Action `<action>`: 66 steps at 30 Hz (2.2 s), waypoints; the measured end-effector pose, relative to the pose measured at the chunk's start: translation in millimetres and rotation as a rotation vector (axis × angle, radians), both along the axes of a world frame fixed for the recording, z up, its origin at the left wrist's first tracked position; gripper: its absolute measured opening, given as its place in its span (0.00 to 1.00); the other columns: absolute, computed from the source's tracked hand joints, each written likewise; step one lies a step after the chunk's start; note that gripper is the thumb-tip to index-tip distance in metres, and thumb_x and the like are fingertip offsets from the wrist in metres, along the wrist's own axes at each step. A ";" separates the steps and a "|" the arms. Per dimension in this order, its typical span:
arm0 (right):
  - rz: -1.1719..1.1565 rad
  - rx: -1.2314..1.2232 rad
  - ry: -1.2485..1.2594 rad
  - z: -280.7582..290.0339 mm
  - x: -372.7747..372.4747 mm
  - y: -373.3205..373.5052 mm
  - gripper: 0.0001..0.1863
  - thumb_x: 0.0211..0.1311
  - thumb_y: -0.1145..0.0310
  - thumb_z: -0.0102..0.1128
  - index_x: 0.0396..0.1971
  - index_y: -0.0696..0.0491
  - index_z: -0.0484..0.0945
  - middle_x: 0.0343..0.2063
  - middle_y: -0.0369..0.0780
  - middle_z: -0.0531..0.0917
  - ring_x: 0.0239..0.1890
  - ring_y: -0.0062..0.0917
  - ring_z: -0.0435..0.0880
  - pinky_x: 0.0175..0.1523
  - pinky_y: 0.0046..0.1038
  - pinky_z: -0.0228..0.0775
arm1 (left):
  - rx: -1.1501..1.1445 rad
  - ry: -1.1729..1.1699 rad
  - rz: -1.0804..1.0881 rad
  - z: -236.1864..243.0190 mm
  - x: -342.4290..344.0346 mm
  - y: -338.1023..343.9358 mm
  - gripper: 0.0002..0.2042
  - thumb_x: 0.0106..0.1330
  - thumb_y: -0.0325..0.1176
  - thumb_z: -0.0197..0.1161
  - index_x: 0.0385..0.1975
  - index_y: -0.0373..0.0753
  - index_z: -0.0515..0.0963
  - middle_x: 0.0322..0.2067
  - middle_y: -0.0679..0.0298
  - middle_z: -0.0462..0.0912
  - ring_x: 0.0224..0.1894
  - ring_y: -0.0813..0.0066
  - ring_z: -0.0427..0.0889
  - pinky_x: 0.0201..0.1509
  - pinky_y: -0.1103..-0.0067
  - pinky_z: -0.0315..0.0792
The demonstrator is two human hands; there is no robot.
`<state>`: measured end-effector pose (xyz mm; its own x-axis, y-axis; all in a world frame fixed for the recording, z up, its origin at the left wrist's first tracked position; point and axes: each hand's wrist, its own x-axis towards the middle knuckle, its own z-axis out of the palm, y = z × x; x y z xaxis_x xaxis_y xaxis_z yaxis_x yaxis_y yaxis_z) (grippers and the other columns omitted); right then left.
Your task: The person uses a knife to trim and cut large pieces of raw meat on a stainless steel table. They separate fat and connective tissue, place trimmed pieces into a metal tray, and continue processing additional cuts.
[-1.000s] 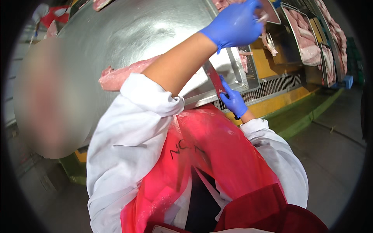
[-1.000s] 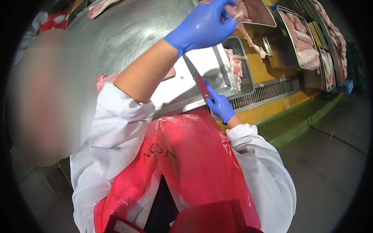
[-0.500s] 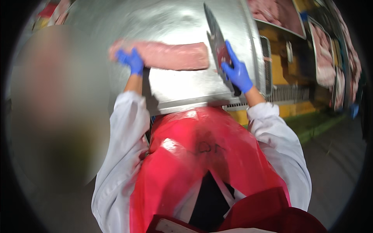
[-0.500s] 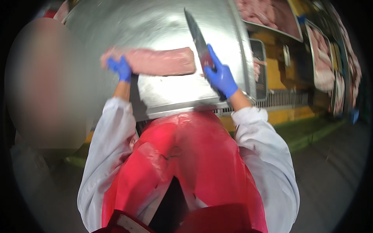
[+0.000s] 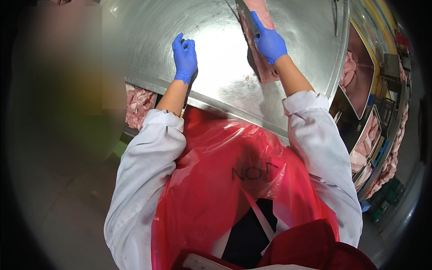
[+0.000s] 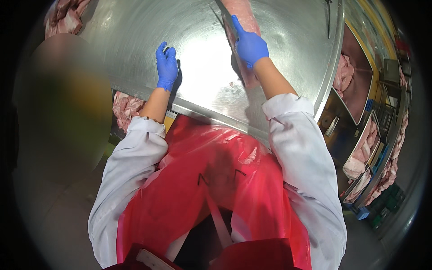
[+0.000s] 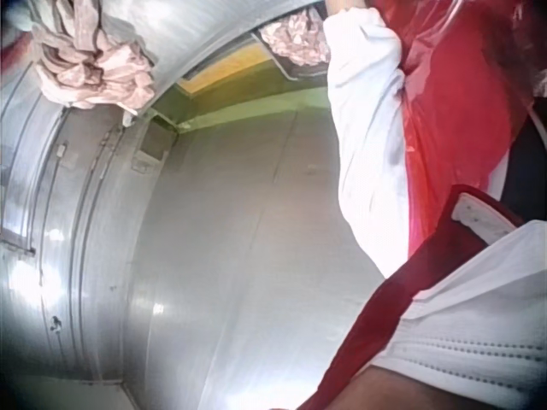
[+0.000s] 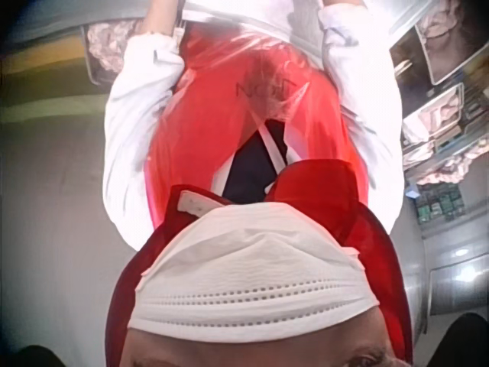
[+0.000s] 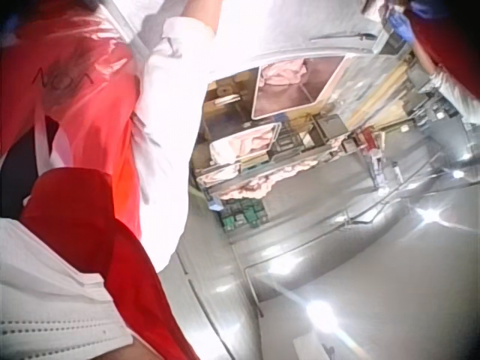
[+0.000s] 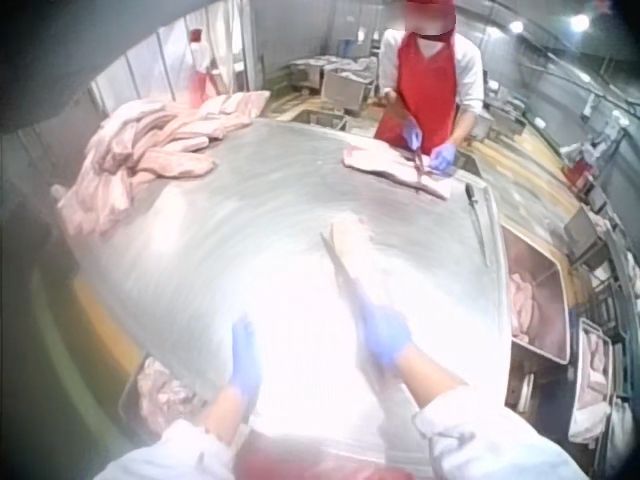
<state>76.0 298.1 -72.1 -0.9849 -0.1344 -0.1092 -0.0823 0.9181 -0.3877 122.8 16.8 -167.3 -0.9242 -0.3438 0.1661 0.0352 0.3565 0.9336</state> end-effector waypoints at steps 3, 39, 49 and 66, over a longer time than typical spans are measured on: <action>0.001 0.099 -0.068 -4.8 -9.7 2.5 0.42 0.63 0.69 0.50 0.74 0.21 0.50 0.37 0.54 0.84 0.35 0.50 0.85 0.41 0.44 0.78 | 0.167 -0.049 -0.040 9.6 9.2 -2.8 0.24 0.71 0.34 0.60 0.63 0.31 0.66 0.45 0.57 0.75 0.38 0.77 0.76 0.44 0.80 0.73; 0.092 -0.018 0.038 23.9 106.1 55.6 0.41 0.62 0.68 0.54 0.75 0.31 0.51 0.28 0.54 0.83 0.29 0.52 0.82 0.37 0.46 0.74 | 0.250 -0.571 -0.342 17.9 28.6 177.9 0.12 0.61 0.37 0.62 0.28 0.31 0.81 0.25 0.56 0.83 0.28 0.69 0.81 0.36 0.71 0.74; 0.218 0.245 -0.182 28.4 152.0 77.4 0.42 0.65 0.69 0.51 0.76 0.28 0.46 0.22 0.50 0.83 0.25 0.45 0.84 0.31 0.41 0.75 | 0.381 -0.543 -0.304 -12.2 35.9 180.3 0.11 0.64 0.34 0.62 0.32 0.29 0.81 0.28 0.56 0.84 0.27 0.72 0.80 0.34 0.73 0.74; 0.048 0.131 -0.202 56.0 320.0 172.1 0.43 0.62 0.75 0.55 0.76 0.37 0.51 0.29 0.49 0.83 0.25 0.45 0.84 0.31 0.43 0.76 | 0.066 -0.377 -0.214 8.3 28.0 110.2 0.13 0.64 0.35 0.63 0.44 0.34 0.77 0.38 0.51 0.85 0.39 0.59 0.86 0.46 0.69 0.78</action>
<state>396.0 470.2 -16.1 -0.9341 -0.1519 -0.3232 -0.0594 0.9585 -0.2788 150.8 127.0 -159.0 -0.9676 -0.1361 -0.2127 -0.2459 0.3170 0.9160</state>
